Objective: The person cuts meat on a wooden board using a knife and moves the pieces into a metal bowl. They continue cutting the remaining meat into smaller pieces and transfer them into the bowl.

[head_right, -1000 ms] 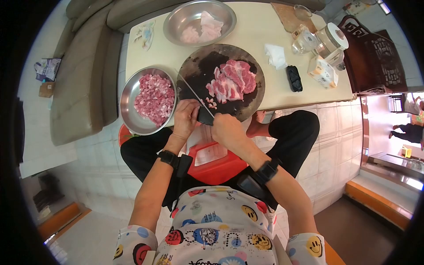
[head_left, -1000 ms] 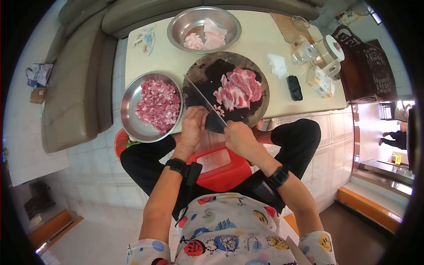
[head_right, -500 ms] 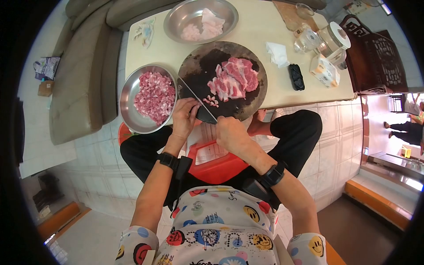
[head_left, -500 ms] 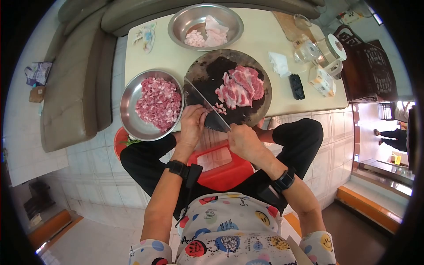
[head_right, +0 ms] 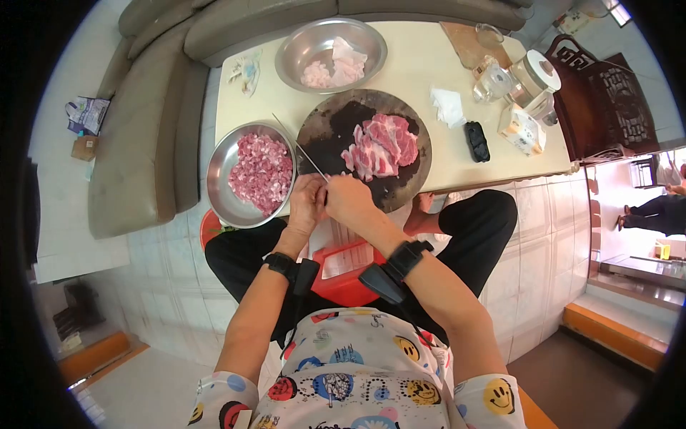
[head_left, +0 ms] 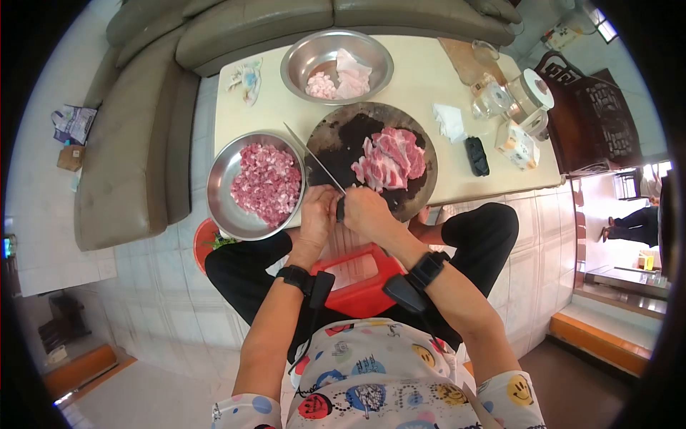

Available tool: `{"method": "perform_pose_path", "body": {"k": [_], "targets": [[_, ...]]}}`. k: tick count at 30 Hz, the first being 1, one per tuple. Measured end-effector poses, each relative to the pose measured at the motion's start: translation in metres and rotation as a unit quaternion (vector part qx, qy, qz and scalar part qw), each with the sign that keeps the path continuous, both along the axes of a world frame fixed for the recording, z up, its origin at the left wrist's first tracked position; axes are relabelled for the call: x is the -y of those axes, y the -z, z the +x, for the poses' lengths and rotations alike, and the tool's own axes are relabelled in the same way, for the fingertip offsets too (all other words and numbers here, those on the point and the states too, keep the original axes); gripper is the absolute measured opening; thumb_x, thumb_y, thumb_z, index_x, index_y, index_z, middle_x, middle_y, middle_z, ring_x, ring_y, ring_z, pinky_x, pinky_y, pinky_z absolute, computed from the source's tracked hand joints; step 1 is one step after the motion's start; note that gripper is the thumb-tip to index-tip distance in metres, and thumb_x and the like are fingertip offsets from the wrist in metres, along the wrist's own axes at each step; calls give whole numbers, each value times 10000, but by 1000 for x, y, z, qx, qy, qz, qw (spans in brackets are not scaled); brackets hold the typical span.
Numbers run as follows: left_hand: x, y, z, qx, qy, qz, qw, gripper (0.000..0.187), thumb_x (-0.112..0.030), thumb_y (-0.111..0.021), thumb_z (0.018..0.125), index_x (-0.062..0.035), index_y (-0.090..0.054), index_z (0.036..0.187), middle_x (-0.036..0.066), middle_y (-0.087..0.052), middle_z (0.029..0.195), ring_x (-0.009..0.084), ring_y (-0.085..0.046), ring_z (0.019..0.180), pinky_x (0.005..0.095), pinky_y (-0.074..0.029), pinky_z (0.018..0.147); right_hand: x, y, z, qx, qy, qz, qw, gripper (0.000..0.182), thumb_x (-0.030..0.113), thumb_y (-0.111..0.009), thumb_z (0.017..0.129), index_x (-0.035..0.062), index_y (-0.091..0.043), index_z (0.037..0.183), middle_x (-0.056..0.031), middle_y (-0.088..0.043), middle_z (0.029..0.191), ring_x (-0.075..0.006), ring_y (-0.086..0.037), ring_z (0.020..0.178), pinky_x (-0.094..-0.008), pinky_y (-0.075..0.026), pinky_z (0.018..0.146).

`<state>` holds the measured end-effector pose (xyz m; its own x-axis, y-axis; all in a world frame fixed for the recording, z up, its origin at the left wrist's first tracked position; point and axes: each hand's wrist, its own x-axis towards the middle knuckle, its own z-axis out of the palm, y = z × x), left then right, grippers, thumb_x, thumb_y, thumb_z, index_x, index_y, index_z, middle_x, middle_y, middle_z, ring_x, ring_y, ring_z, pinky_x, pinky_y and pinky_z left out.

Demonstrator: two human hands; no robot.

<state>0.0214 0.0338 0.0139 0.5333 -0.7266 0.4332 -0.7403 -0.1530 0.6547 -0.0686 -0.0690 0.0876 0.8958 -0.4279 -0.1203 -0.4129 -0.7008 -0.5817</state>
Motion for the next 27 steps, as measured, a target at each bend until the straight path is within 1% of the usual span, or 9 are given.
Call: {"method": "perform_pose_path", "body": {"k": [2,3,5,8,12,15,17,20,27], "targets": [[2,1,0,4,-10,-8,1000,123,52,-613,714,9,-609,830,137,-602,882,318,-561,842,375,-460,744,4,-2,-24,-66,-4,25,998,153,101,-585,709,-43,-593,761,-245,-617,788,-409,-613,757,-470,-498,696],[3,0,-1,6,-12,-15,1000,123,52,-613,714,9,-609,830,137,-602,882,318,-561,842,375,-460,744,5,-1,-34,-64,-5,18,998,153,101,-585,709,-43,-593,761,-245,-617,788,-409,-613,757,-470,-498,696],[2,-1,-2,-5,-14,-17,1000,150,47,-618,719,10,-604,863,138,-602,882,325,-561,846,377,-459,751,7,1,-52,-52,72,73,993,160,113,-560,748,-46,-581,752,-269,-606,787,-428,-602,767,-488,-483,700],[0,-6,-3,-57,-26,25,998,186,47,-622,718,8,-597,897,143,-598,885,332,-561,857,382,-458,760,9,1,-62,-10,75,68,995,165,115,-542,764,-47,-564,736,-286,-592,779,-447,-589,766,-502,-469,694],[-4,-12,-9,-66,-57,0,996,217,41,-626,717,1,-589,926,147,-590,885,339,-561,846,383,-457,748,9,7,-62,10,81,67,994,157,107,-537,766,-42,-553,722,-284,-584,754,-450,-581,750,-503,-463,695],[-3,-10,-10,-14,-81,-15,997,176,22,-624,727,-3,-602,900,152,-577,867,343,-559,813,390,-454,723,9,9,-63,20,62,55,996,153,101,-536,766,-41,-546,709,-282,-579,732,-447,-579,746,-500,-461,698],[2,-12,-5,-5,-71,59,996,119,6,-618,739,-3,-614,858,150,-566,823,347,-554,784,397,-448,703,9,7,-62,15,66,68,995,158,103,-537,765,-44,-543,706,-279,-583,730,-446,-580,757,-490,-464,704],[9,-8,-4,11,-60,75,995,75,-1,-617,741,-2,-616,816,148,-554,781,344,-554,757,405,-447,680,9,5,-62,13,63,68,996,156,107,-531,774,-44,-539,731,-275,-588,732,-448,-583,754,-494,-470,699],[10,0,-9,-4,-73,32,997,66,-5,-623,737,2,-604,799,149,-544,745,327,-551,691,401,-442,613,0,-8,-69,19,24,33,999,140,99,-521,817,-34,-503,780,-268,-559,655,-443,-567,655,-516,-452,620]]}}
